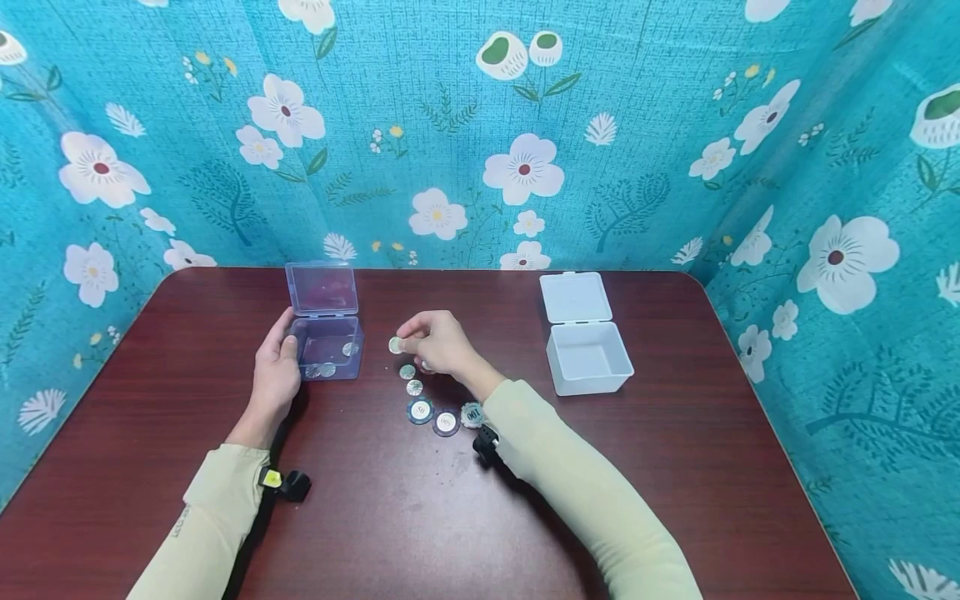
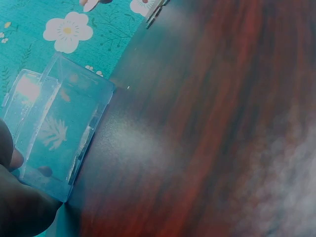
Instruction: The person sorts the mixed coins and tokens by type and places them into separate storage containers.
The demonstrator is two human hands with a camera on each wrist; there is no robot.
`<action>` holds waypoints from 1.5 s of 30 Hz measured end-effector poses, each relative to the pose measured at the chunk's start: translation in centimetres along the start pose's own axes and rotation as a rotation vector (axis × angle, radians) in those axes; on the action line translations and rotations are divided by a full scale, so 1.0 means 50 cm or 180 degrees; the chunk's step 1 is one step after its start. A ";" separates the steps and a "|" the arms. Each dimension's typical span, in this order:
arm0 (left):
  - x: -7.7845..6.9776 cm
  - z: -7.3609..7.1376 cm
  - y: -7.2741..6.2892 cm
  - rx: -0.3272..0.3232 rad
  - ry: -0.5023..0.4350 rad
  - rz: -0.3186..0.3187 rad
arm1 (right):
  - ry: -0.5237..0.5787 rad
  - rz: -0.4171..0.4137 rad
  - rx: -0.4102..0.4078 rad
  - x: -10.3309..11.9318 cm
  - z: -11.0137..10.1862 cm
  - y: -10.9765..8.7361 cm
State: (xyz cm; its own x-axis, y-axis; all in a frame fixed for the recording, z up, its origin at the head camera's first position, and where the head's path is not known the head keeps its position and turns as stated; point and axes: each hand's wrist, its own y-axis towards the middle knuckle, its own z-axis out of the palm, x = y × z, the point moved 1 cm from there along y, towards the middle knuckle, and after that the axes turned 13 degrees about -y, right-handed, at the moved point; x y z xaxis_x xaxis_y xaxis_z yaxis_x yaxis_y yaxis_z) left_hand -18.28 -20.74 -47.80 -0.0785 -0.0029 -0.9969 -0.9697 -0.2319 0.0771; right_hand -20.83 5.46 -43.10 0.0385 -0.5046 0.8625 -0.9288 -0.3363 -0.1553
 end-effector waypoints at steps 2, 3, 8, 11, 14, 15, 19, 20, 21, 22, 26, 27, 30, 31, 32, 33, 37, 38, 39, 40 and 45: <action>-0.002 0.000 0.000 0.0006 -0.0014 0.0001 | 0.0105 0.0041 0.0036 0.007 0.006 0.001; -0.003 0.000 0.000 0.0008 -0.0022 0.0003 | 0.0148 0.0055 0.0042 0.009 0.010 0.002; -0.005 0.001 0.002 0.0010 -0.0009 -0.0002 | 0.0124 -0.0027 0.0010 0.023 0.028 0.012; -0.005 0.002 0.005 -0.0006 0.0011 -0.0008 | 0.0032 -0.0149 -0.0009 0.033 0.039 0.018; -0.005 0.004 0.008 -0.0022 0.0031 0.0012 | 0.0033 -0.0185 0.0003 0.042 0.049 0.023; -0.006 0.004 0.008 -0.0025 0.0040 0.0012 | 0.0052 -0.0175 0.0004 0.045 0.052 0.024; -0.006 0.005 0.008 -0.0019 0.0054 0.0016 | 0.0130 -0.0149 -0.0022 0.053 0.061 0.029; -0.006 0.005 0.006 -0.0019 0.0068 -0.0003 | 0.0149 -0.0152 -0.0024 0.055 0.063 0.030; -0.005 0.004 0.005 -0.0015 0.0077 -0.0012 | 0.0160 -0.0152 -0.0028 0.056 0.065 0.030; -0.003 0.004 0.003 -0.0010 0.0084 -0.0024 | 0.0181 -0.0149 -0.0025 0.057 0.068 0.031; 0.001 0.002 -0.001 -0.0015 0.0127 -0.0062 | 0.0216 -0.0143 -0.0016 0.060 0.078 0.032; 0.002 0.003 -0.002 -0.0018 0.0133 -0.0066 | 0.0227 -0.0140 -0.0020 0.061 0.081 0.032; -0.001 0.005 -0.003 -0.0029 0.0128 -0.0067 | 0.0262 -0.0148 -0.0014 0.069 0.086 0.032; -0.002 0.006 -0.003 -0.0031 0.0125 -0.0065 | 0.0273 -0.0146 -0.0012 0.072 0.087 0.031; -0.003 0.006 -0.003 -0.0032 0.0127 -0.0069 | 0.0278 -0.0148 -0.0006 0.075 0.089 0.030; -0.004 0.006 -0.004 -0.0031 0.0126 -0.0066 | 0.0287 -0.0148 -0.0008 0.078 0.091 0.030; -0.006 0.006 -0.005 -0.0031 0.0121 -0.0038 | 0.0277 -0.0172 -0.0045 0.086 0.098 0.032; -0.006 0.006 -0.006 -0.0030 0.0125 -0.0037 | 0.0275 -0.0177 -0.0058 0.087 0.101 0.033; -0.006 0.005 -0.006 -0.0034 0.0122 -0.0033 | 0.0278 -0.0176 -0.0072 0.088 0.103 0.034; -0.006 0.005 -0.007 -0.0036 0.0116 -0.0028 | 0.0281 -0.0173 -0.0080 0.089 0.105 0.035; -0.003 0.002 -0.007 -0.0053 0.0089 -0.0039 | 0.0341 -0.0142 -0.0122 0.093 0.118 0.038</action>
State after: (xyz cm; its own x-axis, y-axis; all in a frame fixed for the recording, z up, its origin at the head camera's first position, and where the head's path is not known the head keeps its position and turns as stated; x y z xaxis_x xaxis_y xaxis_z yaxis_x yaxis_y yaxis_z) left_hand -17.94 -20.56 -47.70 -0.0599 -0.0272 -0.9978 -0.9666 -0.2481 0.0648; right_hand -20.25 -2.22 -42.21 0.0424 -0.4013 0.9150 -0.9405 -0.3250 -0.0989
